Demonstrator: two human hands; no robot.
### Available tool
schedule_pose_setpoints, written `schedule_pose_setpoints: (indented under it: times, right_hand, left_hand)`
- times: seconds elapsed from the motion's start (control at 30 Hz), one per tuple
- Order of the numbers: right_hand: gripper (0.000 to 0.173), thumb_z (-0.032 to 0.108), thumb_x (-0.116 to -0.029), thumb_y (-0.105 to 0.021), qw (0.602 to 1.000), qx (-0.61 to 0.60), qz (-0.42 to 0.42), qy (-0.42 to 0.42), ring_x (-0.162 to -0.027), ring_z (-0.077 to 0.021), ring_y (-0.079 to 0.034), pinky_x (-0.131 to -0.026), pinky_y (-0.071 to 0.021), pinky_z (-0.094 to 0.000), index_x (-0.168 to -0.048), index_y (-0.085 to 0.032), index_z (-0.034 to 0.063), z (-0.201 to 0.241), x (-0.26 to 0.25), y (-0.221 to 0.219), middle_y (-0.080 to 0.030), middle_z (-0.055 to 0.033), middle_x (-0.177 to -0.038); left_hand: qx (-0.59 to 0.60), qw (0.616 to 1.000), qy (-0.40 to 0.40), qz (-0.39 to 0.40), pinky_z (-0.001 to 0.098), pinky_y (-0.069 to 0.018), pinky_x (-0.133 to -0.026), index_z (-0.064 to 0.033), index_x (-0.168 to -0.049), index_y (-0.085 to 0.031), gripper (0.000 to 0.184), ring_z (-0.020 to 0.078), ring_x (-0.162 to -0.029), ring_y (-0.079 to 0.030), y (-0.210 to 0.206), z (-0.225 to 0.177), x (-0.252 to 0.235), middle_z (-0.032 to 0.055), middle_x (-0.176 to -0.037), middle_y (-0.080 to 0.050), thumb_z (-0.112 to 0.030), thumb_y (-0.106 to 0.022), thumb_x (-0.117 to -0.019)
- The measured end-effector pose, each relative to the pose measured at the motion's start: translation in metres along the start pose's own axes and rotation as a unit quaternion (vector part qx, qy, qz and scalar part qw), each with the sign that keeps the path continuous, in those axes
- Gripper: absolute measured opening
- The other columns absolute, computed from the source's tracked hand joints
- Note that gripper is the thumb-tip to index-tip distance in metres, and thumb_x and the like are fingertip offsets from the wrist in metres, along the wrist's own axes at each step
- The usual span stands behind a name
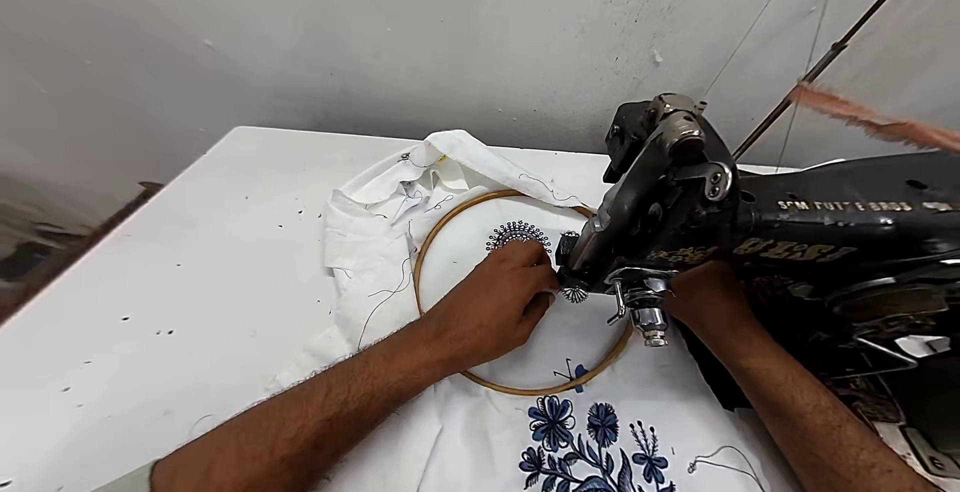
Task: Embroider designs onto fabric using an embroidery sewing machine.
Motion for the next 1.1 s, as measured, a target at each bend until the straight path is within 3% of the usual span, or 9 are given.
schedule_pose_setpoints:
  times: [0.1,0.27,0.43,0.67,0.77,0.9,1.0,1.1]
  right_hand:
    - [0.019,0.004,-0.0836,-0.078,0.999,-0.02,0.019,-0.02,-0.079,-0.0429,-0.065,-0.069,-0.0477,-0.0596,-0.088,-0.066,-0.0099,0.002,-0.001,-0.002,-0.065,-0.0286,-0.083]
    - [0.015,0.002,-0.0836,-0.077,0.999,-0.046,0.018,-0.02,-0.078,-0.0411,-0.065,-0.068,-0.0479,-0.0587,-0.087,-0.067,-0.009,0.001,0.0,-0.004,-0.065,-0.0269,-0.082]
    - [0.013,0.003,-0.085,-0.076,0.998,-0.055,0.004,-0.001,-0.079,-0.0395,-0.066,-0.069,-0.0491,-0.0575,-0.09,-0.068,-0.0073,0.003,0.0,-0.004,-0.066,-0.0257,-0.084]
    - [0.013,0.001,-0.0834,-0.076,0.997,-0.08,-0.016,0.017,-0.08,-0.0334,-0.065,-0.071,-0.0491,-0.0518,-0.09,-0.068,-0.0063,0.005,0.001,-0.003,-0.066,-0.0227,-0.084]
    - [0.012,0.004,-0.0853,-0.075,0.995,-0.091,-0.018,0.023,-0.083,-0.0299,-0.066,-0.072,-0.0501,-0.0494,-0.091,-0.068,-0.0039,0.002,-0.001,-0.004,-0.067,-0.0197,-0.085]
    - [0.011,0.003,-0.0842,-0.075,0.996,-0.091,-0.001,0.016,-0.078,-0.0296,-0.065,-0.069,-0.0495,-0.0499,-0.089,-0.068,-0.0039,0.002,-0.002,-0.003,-0.066,-0.0194,-0.082]
    - [0.007,-0.003,-0.0835,-0.073,0.996,-0.077,0.047,0.011,-0.07,-0.0316,-0.063,-0.063,-0.0467,-0.0511,-0.083,-0.066,-0.0062,0.007,-0.002,-0.001,-0.063,-0.0203,-0.075]
    - [0.011,-0.002,-0.0872,-0.074,0.988,-0.05,0.147,-0.003,-0.082,-0.0404,-0.065,-0.075,-0.0482,-0.0582,-0.087,-0.068,-0.0111,0.02,0.002,-0.003,-0.066,-0.0275,-0.084]
  left_hand:
    - [0.027,1.0,0.007,0.004,0.0304,-0.0522,-0.085,-0.0095,-0.094,-0.073,0.013,0.014,-0.098,-0.06,0.0,0.006,0.0,0.0022,-0.1,-0.062,-0.015,-0.061,-0.0934]
    - [0.168,0.984,0.045,0.031,0.0214,-0.0511,-0.068,-0.0079,-0.096,-0.066,0.011,0.0064,-0.079,-0.059,0.005,0.017,0.002,-0.0001,-0.091,-0.06,-0.012,-0.056,-0.096]
    - [0.091,0.994,0.063,-0.008,0.0227,-0.0504,-0.063,-0.0103,-0.094,-0.065,0.009,0.0061,-0.072,-0.057,0.008,0.015,0.004,-0.0029,-0.082,-0.059,-0.01,-0.057,-0.0966]
    - [0.079,0.996,0.049,0.009,0.0252,-0.0497,-0.061,-0.0106,-0.092,-0.065,0.009,0.0065,-0.068,-0.057,0.005,0.012,0.002,-0.0035,-0.077,-0.058,-0.01,-0.057,-0.0957]
    - [0.065,0.996,0.064,0.011,0.0253,-0.0416,-0.05,-0.0122,-0.091,-0.063,0.009,0.0057,-0.056,-0.05,0.003,0.01,0.003,-0.0059,-0.064,-0.052,-0.012,-0.055,-0.096]
    - [0.06,0.995,0.082,0.012,0.0278,-0.0442,-0.051,-0.0114,-0.094,-0.064,0.01,0.0074,-0.057,-0.052,0.006,0.015,0.004,-0.0049,-0.065,-0.054,-0.013,-0.055,-0.0974]
    - [0.087,0.987,0.122,-0.051,0.0365,-0.0488,-0.058,-0.0024,-0.101,-0.068,0.016,0.0143,-0.061,-0.056,0.036,0.043,0.003,0.0034,-0.069,-0.06,-0.01,-0.053,-0.1001]
    - [0.074,0.967,0.199,-0.138,0.0365,-0.0479,-0.061,0.0002,-0.105,-0.066,0.016,0.0142,-0.062,-0.054,0.085,0.088,0.009,0.0054,-0.071,-0.059,-0.008,-0.053,-0.1016]
Point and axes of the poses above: each hand's wrist, its own x-axis away from the middle knuckle, its own y-axis out of the back of the hand, z = x × y, the point moved 7 cm from there along -x, towards the middle knuckle
